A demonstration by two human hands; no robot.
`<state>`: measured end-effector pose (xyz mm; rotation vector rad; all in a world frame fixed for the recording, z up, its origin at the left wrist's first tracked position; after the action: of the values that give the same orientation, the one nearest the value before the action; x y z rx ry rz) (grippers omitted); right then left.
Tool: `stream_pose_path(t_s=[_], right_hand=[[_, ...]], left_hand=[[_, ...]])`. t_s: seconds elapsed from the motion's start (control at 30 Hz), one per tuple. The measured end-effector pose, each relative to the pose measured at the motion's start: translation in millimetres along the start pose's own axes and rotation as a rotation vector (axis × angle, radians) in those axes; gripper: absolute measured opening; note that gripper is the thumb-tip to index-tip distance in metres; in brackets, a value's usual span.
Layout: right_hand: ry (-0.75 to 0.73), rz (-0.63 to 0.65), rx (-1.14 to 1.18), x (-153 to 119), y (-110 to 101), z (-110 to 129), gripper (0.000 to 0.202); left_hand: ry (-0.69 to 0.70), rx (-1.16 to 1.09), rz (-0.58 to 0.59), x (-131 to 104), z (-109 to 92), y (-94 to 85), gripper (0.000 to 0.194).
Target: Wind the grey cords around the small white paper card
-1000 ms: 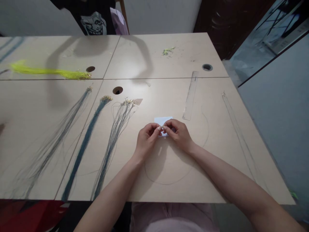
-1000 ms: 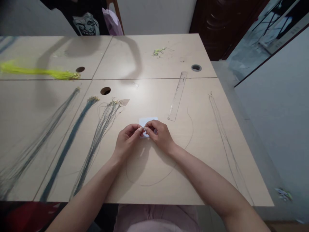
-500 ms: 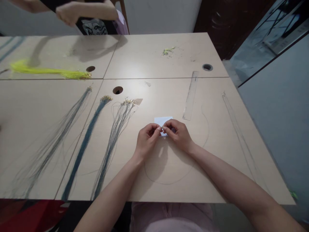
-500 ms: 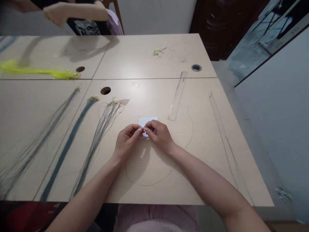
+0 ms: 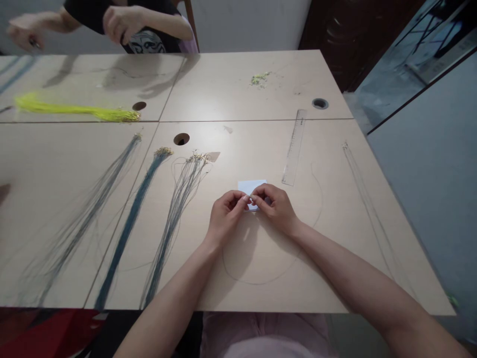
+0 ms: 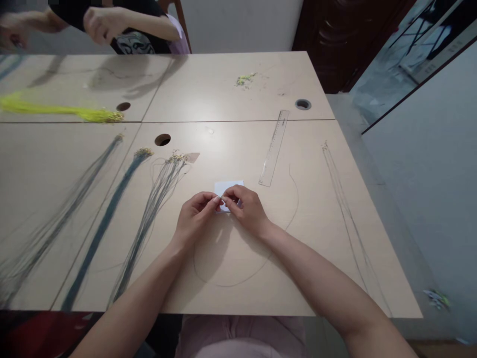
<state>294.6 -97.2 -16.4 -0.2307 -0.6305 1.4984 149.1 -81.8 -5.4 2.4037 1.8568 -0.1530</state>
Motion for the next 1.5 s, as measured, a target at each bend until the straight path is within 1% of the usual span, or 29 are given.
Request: stream_pose_path(t_s=[0.23, 0.57, 0.73, 0.93, 1.13, 1.23, 1.5], right_hand=[[-0.038, -0.02, -0.005, -0.7, -0.5, 2.6, 0.008], [-0.072, -0.01, -0.02, -0.6, -0.1, 2.2, 0.01], [-0.056, -0.024, -0.001, -1.2, 0.2, 2.5, 0.009], [-0.001, -0.047, 0.026, 0.0, 0.2, 0.5, 0.006], [-0.008, -0.045, 0.033, 0.1, -0.2, 0.5, 0.004], [-0.007, -0.037, 0.032, -0.1, -0.5, 0.6, 0.005], [-0.016, -0.033, 0.029, 0.6, -1.2, 1.5, 0.008]], left_hand=[[-0.034, -0.031, 0.001, 0.4, 1.9, -1.4, 0.018], [-0.076, -0.036, 0.02, 2.1, 4.5, -4.2, 0.02], [-0.086, -0.055, 0.011, 2.0, 4.4, -2.7, 0.019], [-0.069, -0.071, -0.023, 1.5, 3.0, -2.5, 0.022], [-0.075, -0.076, 0.017, 2.1, 3.9, -2.7, 0.021], [-0.082, -0.074, 0.015, 2.2, 4.2, -2.8, 0.022], [-0.016, -0.07, -0.061, 2.9, 0.2, -3.5, 0.019]])
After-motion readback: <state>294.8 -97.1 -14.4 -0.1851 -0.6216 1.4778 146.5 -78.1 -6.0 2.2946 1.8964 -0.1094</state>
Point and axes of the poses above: each hand's wrist, its own x-axis towards the middle knuckle, its own y-axis out of the palm, z = x × y, the point moved 2 cm from there along x, towards the middle knuckle, and after that the axes turned 11 degrees about -x, right-handed, at the moved point
